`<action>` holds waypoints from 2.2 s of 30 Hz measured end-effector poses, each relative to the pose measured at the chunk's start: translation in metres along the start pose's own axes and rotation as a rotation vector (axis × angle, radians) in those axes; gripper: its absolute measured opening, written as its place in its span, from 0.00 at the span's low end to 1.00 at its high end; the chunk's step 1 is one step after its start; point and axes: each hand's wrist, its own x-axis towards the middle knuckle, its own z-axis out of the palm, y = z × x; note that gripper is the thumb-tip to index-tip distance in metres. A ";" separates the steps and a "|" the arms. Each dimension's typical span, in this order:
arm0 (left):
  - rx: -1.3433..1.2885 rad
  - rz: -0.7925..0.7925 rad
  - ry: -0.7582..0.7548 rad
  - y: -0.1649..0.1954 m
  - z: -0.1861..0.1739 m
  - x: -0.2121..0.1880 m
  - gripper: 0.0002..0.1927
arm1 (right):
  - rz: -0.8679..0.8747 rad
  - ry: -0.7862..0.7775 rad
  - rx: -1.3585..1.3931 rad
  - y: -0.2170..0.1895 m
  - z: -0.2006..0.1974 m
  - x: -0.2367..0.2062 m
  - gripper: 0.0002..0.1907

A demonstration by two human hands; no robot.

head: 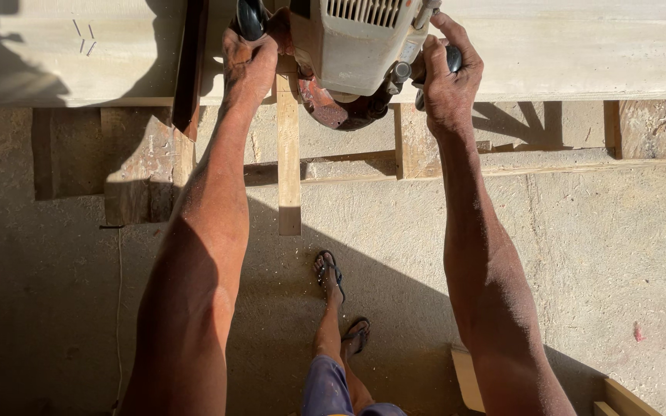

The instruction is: The person uses a circular saw to cut a large sheet of plywood along a marked line, guided by a wooden straightedge. They repeatedly position the straightedge, nail it in place with a hammer, and then make precise cuts with the saw.

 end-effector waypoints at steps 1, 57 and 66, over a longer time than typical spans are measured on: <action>-0.013 0.008 -0.002 -0.001 0.000 0.000 0.15 | 0.001 -0.002 0.006 0.001 0.000 0.000 0.14; -0.317 -0.057 -0.092 0.019 0.007 0.053 0.13 | -0.068 -0.011 0.059 0.044 -0.004 0.073 0.14; -0.209 0.013 -0.037 0.018 0.016 0.077 0.23 | -0.128 -0.058 0.014 0.054 -0.005 0.093 0.17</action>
